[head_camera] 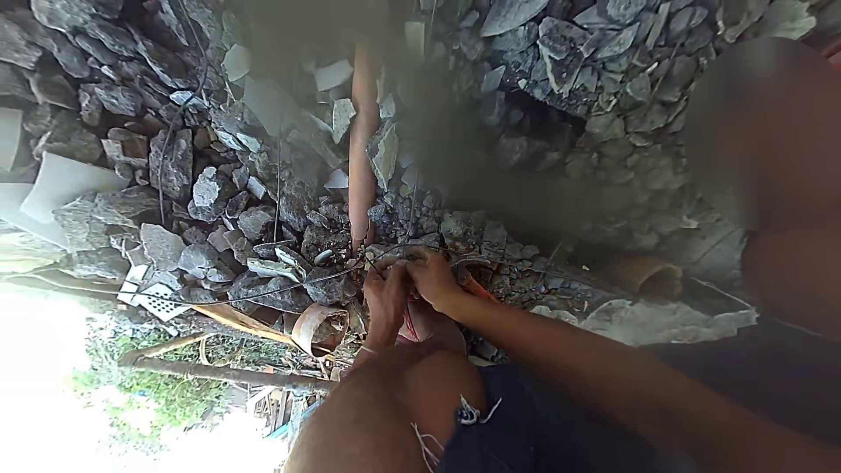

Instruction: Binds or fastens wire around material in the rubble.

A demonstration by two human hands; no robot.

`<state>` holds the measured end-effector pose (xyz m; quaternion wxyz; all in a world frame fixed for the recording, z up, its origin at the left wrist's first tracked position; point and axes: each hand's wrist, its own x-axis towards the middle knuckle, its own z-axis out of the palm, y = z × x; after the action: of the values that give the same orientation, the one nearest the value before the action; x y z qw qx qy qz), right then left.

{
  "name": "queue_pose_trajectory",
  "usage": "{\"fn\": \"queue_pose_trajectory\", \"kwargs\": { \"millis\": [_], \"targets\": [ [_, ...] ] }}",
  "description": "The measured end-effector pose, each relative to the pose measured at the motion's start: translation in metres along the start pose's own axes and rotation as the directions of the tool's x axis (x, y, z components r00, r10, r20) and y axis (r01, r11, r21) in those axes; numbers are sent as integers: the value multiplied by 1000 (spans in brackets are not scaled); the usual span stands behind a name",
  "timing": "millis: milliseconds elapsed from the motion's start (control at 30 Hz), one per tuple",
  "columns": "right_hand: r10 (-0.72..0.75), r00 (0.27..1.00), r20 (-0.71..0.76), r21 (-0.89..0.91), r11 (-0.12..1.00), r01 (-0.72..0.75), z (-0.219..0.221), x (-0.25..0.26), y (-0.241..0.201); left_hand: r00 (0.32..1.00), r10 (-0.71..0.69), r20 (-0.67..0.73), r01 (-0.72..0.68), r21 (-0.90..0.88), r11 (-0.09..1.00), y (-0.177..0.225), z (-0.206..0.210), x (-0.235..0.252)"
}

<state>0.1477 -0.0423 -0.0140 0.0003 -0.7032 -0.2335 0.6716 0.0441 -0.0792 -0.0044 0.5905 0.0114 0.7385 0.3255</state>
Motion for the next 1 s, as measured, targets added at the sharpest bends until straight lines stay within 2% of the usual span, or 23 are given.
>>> {"fn": "queue_pose_trajectory", "kwargs": {
  "millis": [133,200,333,400,467,533,600,700,767,833,900,1000],
  "targets": [
    [52,999,7,192,980,-52,7,3,0,996,-74,-43,74,10,997,1,4,15],
    [64,998,19,218,974,-66,8,3,-1,994,-100,-43,101,16,995,3,7,18],
    [-5,1000,-28,30,1000,5,5,7,1,989,-127,-74,130,39,991,5,17,21],
    [-47,997,-60,-142,989,38,1,6,-1,982,-154,-106,156,16,988,6,22,22],
    [-100,993,-55,-369,927,73,-5,3,-12,971,-198,-132,191,-63,980,11,26,23],
    [-164,986,-6,-613,780,126,-13,0,-19,953,-268,-142,246,-154,957,12,30,23],
    [-185,980,67,-809,566,162,-18,-3,-29,940,-314,-133,281,-218,935,12,31,24],
    [-133,983,128,-940,301,163,-24,-7,-55,930,-352,-103,319,-248,915,10,31,25],
    [-116,976,185,-968,152,202,-28,-7,-67,931,-351,-103,320,-235,918,8,31,26],
    [-174,949,261,-962,33,271,-37,0,-72,932,-344,-112,316,-208,926,6,31,27],
    [-257,888,381,-924,-77,375,-52,14,-78,933,-343,-112,319,-189,929,4,33,28],
    [-244,791,560,-827,-212,520,-67,39,-88,931,-347,-109,321,-201,925,4,34,28]
  ]
}}
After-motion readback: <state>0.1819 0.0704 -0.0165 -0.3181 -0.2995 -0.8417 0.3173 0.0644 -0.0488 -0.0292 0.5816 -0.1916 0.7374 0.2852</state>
